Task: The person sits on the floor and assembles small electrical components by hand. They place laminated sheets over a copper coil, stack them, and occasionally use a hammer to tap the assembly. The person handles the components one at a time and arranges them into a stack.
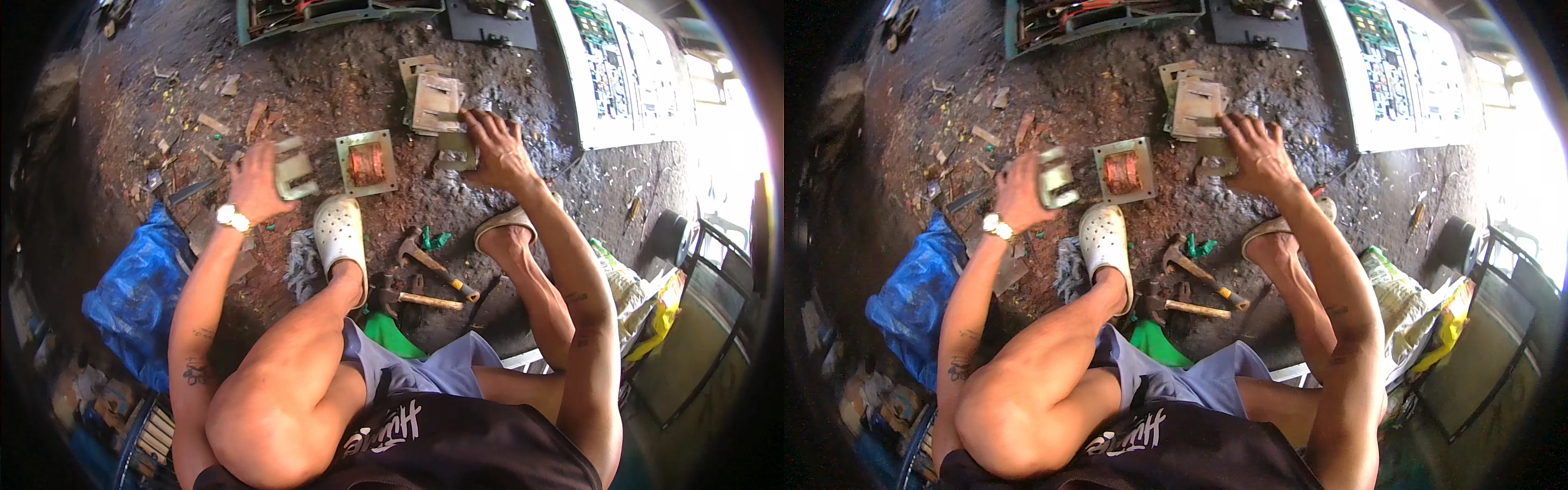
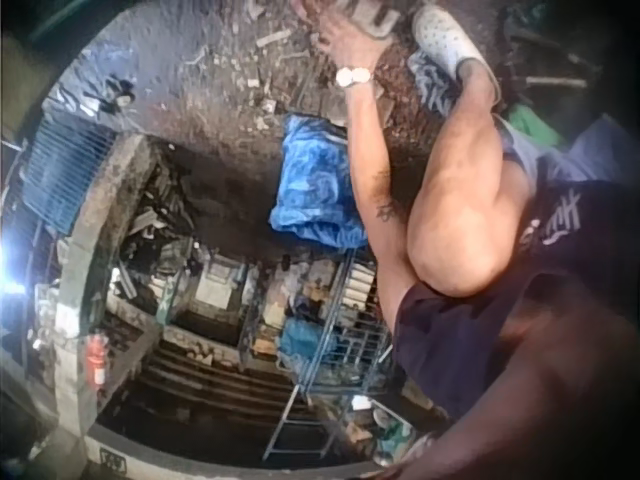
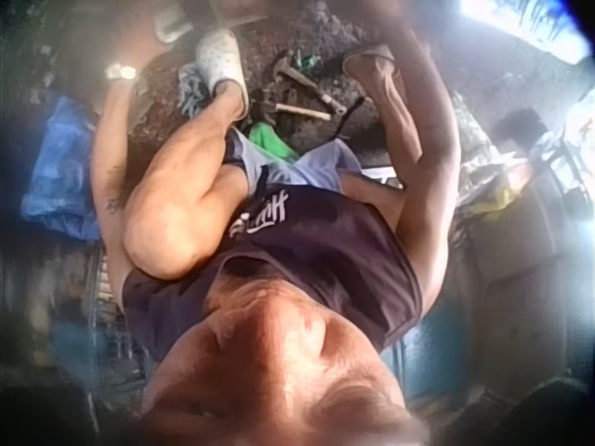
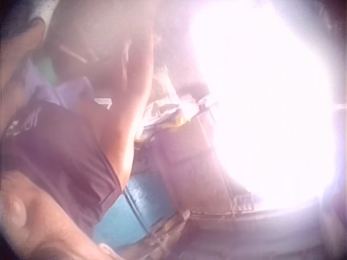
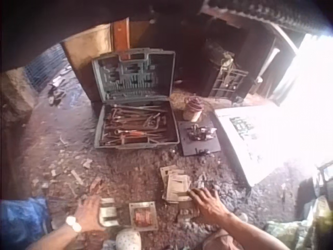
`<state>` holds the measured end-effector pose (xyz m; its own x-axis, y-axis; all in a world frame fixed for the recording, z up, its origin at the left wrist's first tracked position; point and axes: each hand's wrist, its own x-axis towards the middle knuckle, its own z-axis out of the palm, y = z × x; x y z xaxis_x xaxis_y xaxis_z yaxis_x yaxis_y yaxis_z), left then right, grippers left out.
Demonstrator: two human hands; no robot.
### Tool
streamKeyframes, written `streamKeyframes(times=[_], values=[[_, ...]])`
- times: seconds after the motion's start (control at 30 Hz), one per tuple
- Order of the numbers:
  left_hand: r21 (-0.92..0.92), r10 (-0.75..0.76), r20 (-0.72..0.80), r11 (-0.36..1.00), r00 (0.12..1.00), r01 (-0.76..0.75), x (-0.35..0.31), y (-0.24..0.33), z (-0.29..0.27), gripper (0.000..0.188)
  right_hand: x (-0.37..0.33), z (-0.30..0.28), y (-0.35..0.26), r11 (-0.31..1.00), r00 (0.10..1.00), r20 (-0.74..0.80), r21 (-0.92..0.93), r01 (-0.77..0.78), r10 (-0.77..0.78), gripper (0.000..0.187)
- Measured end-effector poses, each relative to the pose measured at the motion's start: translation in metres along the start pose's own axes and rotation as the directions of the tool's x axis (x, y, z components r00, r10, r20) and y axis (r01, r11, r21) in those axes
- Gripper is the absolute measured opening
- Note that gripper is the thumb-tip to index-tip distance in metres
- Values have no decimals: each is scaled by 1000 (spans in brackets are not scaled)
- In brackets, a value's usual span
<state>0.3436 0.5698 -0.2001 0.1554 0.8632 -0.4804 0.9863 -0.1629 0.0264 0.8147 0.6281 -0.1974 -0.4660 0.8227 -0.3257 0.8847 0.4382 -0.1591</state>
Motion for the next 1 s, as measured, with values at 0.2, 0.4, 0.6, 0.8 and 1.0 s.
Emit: streamKeyframes(times=[0.2,0.4,0.6,0.8,1.0], values=[[-167,-11,-300,985,954,-41,34,5,-53,134,11,-27,39,998,961,-277,58,-8,24,126],[-58,247,-392,955,886,-291,86,95,-91,158,35,-35,25,997,971,-237,69,-21,37,138],[10,206,-166,978,964,-207,75,74,-74,165,13,-39,27,973,966,-123,61,-223,229,137],[-46,243,9,969,970,-243,24,86,-30,160,11,-9,-75,983,991,106,174,64,-83,142],[-121,208,-125,967,970,-223,25,108,-1,133,38,22,-119,961,983,20,217,171,-180,137]])
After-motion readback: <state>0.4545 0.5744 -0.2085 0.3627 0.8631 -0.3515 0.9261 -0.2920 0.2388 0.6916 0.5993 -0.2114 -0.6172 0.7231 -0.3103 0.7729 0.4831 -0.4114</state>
